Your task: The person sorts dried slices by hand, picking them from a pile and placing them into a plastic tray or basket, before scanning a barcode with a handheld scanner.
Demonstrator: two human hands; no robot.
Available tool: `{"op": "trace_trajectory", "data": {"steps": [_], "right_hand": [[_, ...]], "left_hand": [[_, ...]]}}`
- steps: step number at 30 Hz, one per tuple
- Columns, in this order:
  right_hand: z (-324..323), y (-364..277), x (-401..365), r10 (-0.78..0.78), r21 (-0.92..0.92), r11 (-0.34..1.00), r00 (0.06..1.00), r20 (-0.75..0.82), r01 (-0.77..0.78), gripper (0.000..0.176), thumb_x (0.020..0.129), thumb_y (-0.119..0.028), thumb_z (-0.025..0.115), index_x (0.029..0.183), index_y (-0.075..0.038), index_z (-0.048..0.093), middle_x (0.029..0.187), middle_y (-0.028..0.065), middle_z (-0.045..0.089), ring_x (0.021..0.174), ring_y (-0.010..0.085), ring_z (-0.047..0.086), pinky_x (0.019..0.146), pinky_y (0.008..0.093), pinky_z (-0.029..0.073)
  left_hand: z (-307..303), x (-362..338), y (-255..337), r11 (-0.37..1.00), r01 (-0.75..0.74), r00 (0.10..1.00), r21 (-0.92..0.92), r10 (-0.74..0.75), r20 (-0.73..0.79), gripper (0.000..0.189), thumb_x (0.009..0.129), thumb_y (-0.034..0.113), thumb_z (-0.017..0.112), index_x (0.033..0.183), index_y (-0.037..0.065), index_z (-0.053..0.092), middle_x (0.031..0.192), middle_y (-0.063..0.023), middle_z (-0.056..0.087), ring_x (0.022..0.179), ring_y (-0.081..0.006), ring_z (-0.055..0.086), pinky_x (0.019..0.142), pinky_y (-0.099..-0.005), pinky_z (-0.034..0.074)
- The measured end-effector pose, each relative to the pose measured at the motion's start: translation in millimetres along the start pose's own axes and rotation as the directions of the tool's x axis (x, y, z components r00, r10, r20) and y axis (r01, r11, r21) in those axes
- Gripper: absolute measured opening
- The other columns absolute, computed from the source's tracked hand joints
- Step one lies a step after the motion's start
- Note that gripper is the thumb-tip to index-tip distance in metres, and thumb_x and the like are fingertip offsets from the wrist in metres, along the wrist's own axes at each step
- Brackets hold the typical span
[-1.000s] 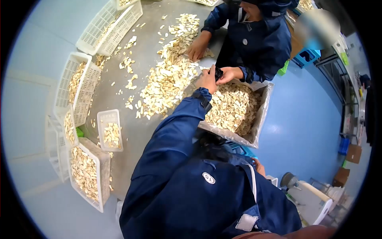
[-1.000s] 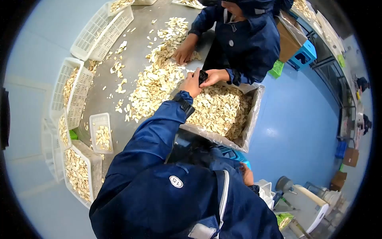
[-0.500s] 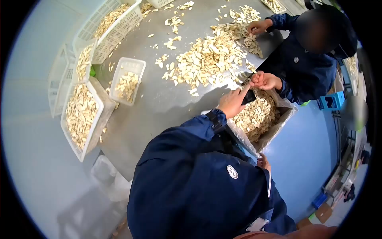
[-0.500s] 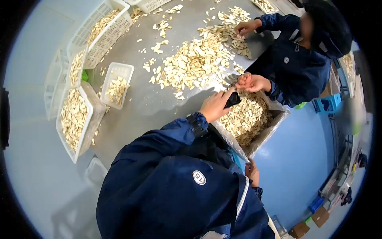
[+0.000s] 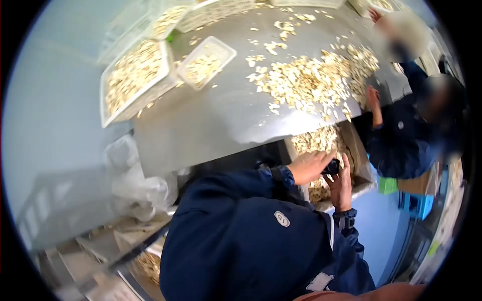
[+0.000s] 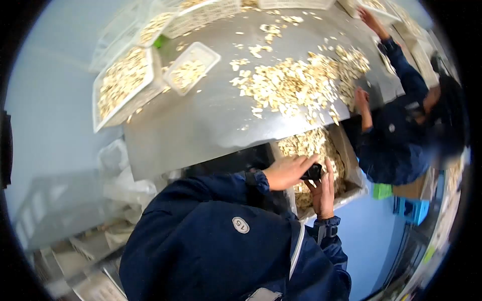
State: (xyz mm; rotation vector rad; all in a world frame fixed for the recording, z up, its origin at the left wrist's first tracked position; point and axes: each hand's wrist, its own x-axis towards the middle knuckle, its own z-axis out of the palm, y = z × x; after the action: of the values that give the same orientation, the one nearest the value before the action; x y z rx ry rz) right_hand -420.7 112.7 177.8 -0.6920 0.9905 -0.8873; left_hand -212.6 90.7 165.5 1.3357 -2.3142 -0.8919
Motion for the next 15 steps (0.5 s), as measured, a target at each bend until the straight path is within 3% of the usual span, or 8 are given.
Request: {"op": "trace_trajectory", "data": {"steps": [5, 8, 10, 11, 12, 13, 14, 15], "right_hand": [[-2.3, 29.2, 39.7, 0.128, 0.141, 0.981, 0.991, 0.029, -0.131, 0.044, 0.109, -0.019, 0.056, 0.151, -0.010, 0.048, 0.138, 0.0100, 0.060, 0.124, 0.0230, 0.063, 0.102, 0.0393, 0.055], [9.4, 38.8, 48.9, 0.206, 0.187, 0.957, 0.974, 0.093, -0.220, 0.043, 0.107, -0.018, 0.060, 0.148, -0.008, 0.051, 0.127, 0.0084, 0.064, 0.114, 0.0210, 0.065, 0.097, 0.0384, 0.055], [13.8, 48.8, 53.4, 0.221, 0.221, 0.948, 0.973, 0.058, -0.229, 0.046, 0.106, -0.020, 0.062, 0.148, -0.006, 0.052, 0.121, 0.0067, 0.065, 0.109, 0.0201, 0.066, 0.095, 0.0374, 0.055], [28.3, 46.6, 50.6, 0.219, 0.272, 0.937, 0.975, 0.034, -0.220, 0.045, 0.105, -0.020, 0.063, 0.147, -0.007, 0.053, 0.118, 0.0054, 0.065, 0.106, 0.0200, 0.066, 0.094, 0.0365, 0.055], [36.4, 48.4, 50.2, 0.219, 0.287, 0.934, 0.976, 0.015, -0.214, 0.044, 0.104, -0.020, 0.064, 0.146, -0.009, 0.054, 0.118, 0.0055, 0.065, 0.106, 0.0204, 0.066, 0.095, 0.0370, 0.055], [48.5, 48.6, 50.9, 0.211, 0.300, 0.933, 0.977, -0.009, -0.199, 0.044, 0.103, -0.020, 0.065, 0.145, -0.009, 0.055, 0.118, 0.0053, 0.065, 0.106, 0.0205, 0.066, 0.095, 0.0377, 0.054], [58.2, 49.1, 48.3, 0.210, 0.313, 0.931, 0.977, -0.034, -0.189, 0.044, 0.102, -0.020, 0.066, 0.144, -0.010, 0.056, 0.118, 0.0052, 0.065, 0.105, 0.0206, 0.066, 0.096, 0.0383, 0.054], [63.5, 51.0, 47.6, 0.170, 0.317, 0.935, 0.985, -0.014, -0.157, 0.045, 0.101, -0.020, 0.067, 0.144, -0.009, 0.056, 0.118, 0.0056, 0.064, 0.106, 0.0212, 0.065, 0.097, 0.0389, 0.054]], "left_hand": [[-0.5, -25.7, 26.9, 0.974, 0.153, 0.980, -0.167, -0.171, -0.099, 0.105, 0.084, 0.017, 0.082, 0.164, 0.004, 0.016, 0.131, -0.0234, 0.049, 0.119, -0.0420, 0.059, 0.097, -0.0472, 0.054], [-41.6, -51.7, 21.3, 0.887, 0.163, 0.986, -0.432, -0.165, 0.033, 0.102, 0.092, 0.029, 0.077, 0.165, 0.002, 0.013, 0.137, -0.0293, 0.046, 0.130, -0.0461, 0.050, 0.112, -0.0443, 0.044], [-28.2, -65.7, -20.8, 0.863, -0.004, 0.981, -0.506, -0.093, -0.167, 0.095, 0.096, 0.035, 0.074, 0.164, -0.001, 0.018, 0.143, -0.0316, 0.045, 0.134, -0.0440, 0.049, 0.117, -0.0440, 0.038], [-40.3, -72.7, -45.7, 0.856, 0.143, 0.977, -0.497, -0.202, -0.066, 0.088, 0.097, 0.036, 0.073, 0.161, -0.003, 0.027, 0.144, -0.0308, 0.047, 0.136, -0.0390, 0.050, 0.115, -0.0432, 0.040], [-34.1, -82.0, -87.6, 0.837, 0.098, 0.954, -0.538, -0.232, -0.188, 0.080, 0.098, 0.033, 0.075, 0.157, -0.003, 0.035, 0.141, -0.0242, 0.052, 0.129, -0.0323, 0.054, 0.110, -0.0419, 0.045], [-30.5, -94.0, -130.1, 0.786, 0.099, 0.885, -0.611, -0.350, -0.307, 0.068, 0.100, 0.026, 0.075, 0.152, -0.001, 0.041, 0.137, -0.0170, 0.054, 0.118, -0.0258, 0.058, 0.101, -0.0398, 0.050], [-29.0, -107.9, -186.3, 0.864, 0.120, 0.757, -0.488, -0.398, -0.519, 0.062, 0.100, 0.021, 0.074, 0.151, 0.002, 0.043, 0.133, -0.0137, 0.056, 0.115, -0.0212, 0.056, 0.095, -0.0383, 0.053], [-33.5, -123.4, -245.1, 0.734, 0.300, 0.622, -0.609, -0.634, -0.459, 0.055, 0.102, 0.019, 0.070, 0.149, 0.003, 0.045, 0.126, -0.0117, 0.059, 0.106, -0.0220, 0.060, 0.087, -0.0378, 0.054]]}}
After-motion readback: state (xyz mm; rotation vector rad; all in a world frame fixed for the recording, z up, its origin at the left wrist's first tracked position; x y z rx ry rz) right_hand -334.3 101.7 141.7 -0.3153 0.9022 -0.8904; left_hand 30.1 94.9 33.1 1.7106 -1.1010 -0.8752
